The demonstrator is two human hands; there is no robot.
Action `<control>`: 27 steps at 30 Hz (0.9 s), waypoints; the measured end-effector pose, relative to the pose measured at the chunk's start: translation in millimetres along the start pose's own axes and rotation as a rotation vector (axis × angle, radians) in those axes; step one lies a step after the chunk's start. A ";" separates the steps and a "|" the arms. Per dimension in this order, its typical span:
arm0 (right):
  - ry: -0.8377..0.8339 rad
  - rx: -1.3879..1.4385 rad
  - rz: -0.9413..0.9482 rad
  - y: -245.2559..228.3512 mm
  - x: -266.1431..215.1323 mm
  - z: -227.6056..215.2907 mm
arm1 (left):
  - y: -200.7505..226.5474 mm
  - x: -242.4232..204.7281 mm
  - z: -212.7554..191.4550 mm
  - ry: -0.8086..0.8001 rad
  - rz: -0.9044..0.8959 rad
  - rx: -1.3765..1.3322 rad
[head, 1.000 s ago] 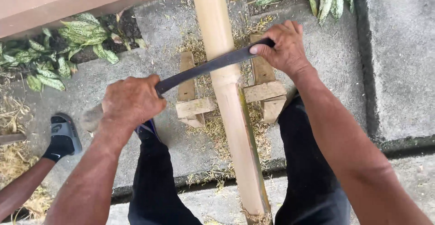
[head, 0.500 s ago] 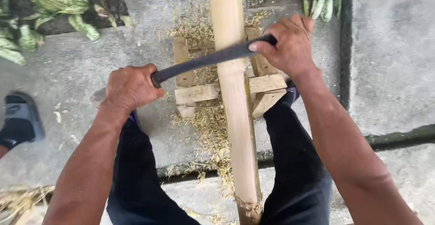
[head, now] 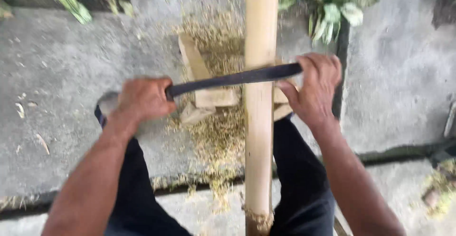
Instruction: Stripping and shaving a piece of bamboo using a large machete or blade.
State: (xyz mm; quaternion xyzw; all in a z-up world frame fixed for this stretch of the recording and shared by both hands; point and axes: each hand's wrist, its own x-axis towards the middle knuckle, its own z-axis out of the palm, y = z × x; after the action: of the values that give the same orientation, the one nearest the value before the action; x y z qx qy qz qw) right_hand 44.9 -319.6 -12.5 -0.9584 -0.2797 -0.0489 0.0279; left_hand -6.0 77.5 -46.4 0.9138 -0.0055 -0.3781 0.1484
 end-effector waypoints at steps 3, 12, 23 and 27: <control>0.298 -0.016 0.139 -36.6 -20.6 -14.4 | -4.5 -24.2 24.7 0.105 -0.033 -0.180; 0.206 0.202 0.051 -36.7 21.7 119.0 | 36.0 -176.0 146.1 0.257 -0.479 -1.499; -0.301 0.006 -0.209 -80.4 -18.0 60.4 | 79.0 -257.1 177.6 0.374 -0.511 -1.740; -0.692 -0.020 -0.209 -135.4 -100.0 -15.7 | 93.5 -267.6 193.4 0.434 -0.475 -1.716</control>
State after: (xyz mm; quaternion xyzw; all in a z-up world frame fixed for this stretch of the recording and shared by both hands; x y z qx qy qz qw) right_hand -113.2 -260.2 -4.3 -0.8847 -0.3686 0.2729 -0.0830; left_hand -321.5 -30.9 34.2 0.5179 0.4935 -0.0932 0.6924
